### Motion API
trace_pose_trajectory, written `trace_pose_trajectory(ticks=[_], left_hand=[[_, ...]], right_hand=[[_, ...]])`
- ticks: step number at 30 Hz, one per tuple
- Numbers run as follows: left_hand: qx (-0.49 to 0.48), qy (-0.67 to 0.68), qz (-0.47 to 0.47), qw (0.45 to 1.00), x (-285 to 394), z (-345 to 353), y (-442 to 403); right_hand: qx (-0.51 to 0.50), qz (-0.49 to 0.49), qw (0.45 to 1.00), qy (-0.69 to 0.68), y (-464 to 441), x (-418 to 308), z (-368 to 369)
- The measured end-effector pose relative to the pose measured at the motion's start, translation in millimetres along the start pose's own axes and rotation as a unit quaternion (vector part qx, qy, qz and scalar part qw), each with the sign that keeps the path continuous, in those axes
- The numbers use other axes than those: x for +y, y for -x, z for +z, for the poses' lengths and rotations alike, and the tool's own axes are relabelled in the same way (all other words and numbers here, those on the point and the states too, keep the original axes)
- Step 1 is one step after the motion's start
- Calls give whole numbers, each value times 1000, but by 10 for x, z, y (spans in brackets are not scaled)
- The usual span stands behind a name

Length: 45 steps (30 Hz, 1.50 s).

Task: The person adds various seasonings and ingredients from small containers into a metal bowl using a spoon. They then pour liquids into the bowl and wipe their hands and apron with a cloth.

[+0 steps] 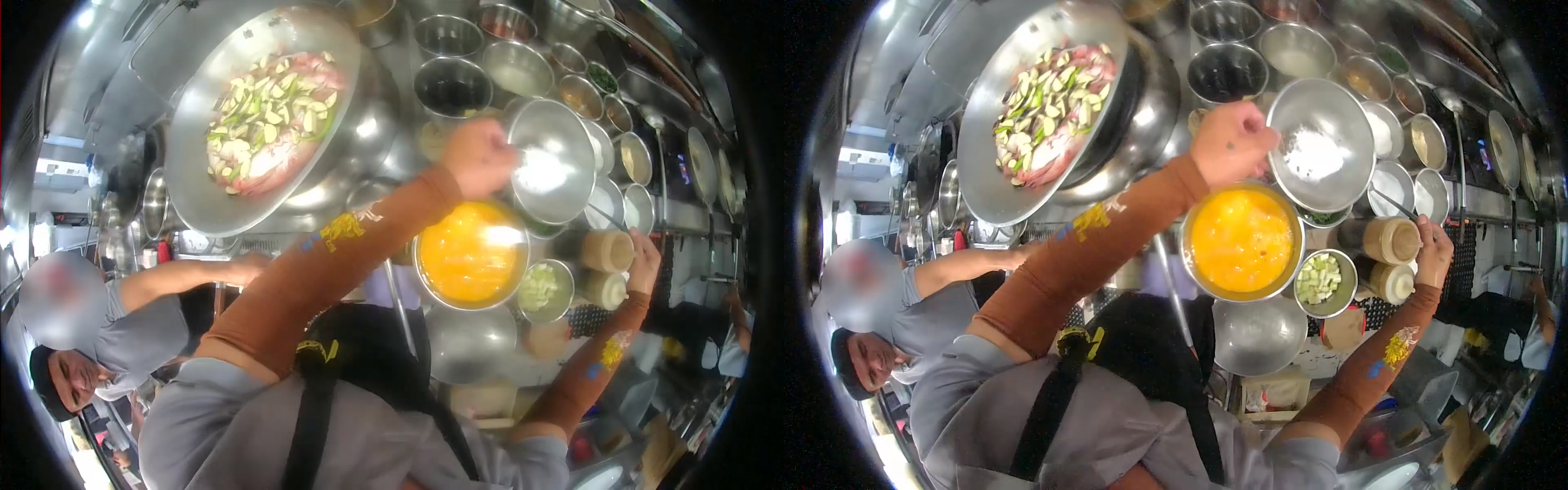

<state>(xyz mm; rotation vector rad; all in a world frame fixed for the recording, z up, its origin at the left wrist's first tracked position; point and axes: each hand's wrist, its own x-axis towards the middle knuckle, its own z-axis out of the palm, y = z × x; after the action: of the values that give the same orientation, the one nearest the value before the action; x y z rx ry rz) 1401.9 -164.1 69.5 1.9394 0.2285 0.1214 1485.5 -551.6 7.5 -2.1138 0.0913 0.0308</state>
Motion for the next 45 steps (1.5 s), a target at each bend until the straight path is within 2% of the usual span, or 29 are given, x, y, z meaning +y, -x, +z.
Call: trace_pose_trajectory(ticks=[2, 4, 5, 6, 7, 8, 13, 16, 20, 22, 25, 32, 37, 40, 41, 43, 45], left_hand=[[-24, -10, -38, 999, 106, -56, 17], [-46, 24, -10, 999, 28, -44, 10], [-27, 26, -20, 999, -103, 35, -29], [-38, 38, -15, 998, -16, 13, -5], [-51, 134, -61, 988, 41, 17, 38], [-46, 114, -49, 991, 42, 29, 33], [-21, 64, -65, 996, 28, 110, 28], [-26, 54, -64, 996, -20, 140, -5], [-34, 39, -55, 997, 6, 202, 7], [-38, 49, -51, 997, -10, 187, 2], [-25, 49, -61, 997, 92, 161, 29], [1, 80, -73, 994, 54, 116, 58], [-2, 29, -79, 996, 47, 102, 18], [-13, 42, -48, 998, -60, 197, -32], [-17, 29, -66, 997, 0, 217, -28], [-25, 7, -102, 995, 120, 304, -35], [-54, -38, -95, 993, 117, 342, -67]], right_hand=[[31, 12, 999, -21, 46, 60, -29], [43, -10, 999, -30, -22, 314, -112], [90, 3, 994, -63, 27, 317, -93], [57, 45, 995, -71, 99, 129, -201], [69, 81, 984, -140, 156, -7, -204], [83, 87, 978, -172, 196, -65, -255], [131, 38, 969, -208, 296, -264, -499], [95, 4, 963, -253, 304, -371, -509], [99, -44, 991, -74, 130, -335, -320], [64, -67, 994, -48, -42, 30, -188], [8, -34, 999, -15, -18, -18, -74], [44, 85, 981, -168, 106, -88, -146], [108, 63, 968, -219, 226, -137, -418], [74, 9, 968, -240, 354, -385, -466], [83, 9, 965, -248, 372, -422, -454], [126, -58, 977, -159, 336, -206, -443], [141, -139, 977, -72, 164, -14, -411]])
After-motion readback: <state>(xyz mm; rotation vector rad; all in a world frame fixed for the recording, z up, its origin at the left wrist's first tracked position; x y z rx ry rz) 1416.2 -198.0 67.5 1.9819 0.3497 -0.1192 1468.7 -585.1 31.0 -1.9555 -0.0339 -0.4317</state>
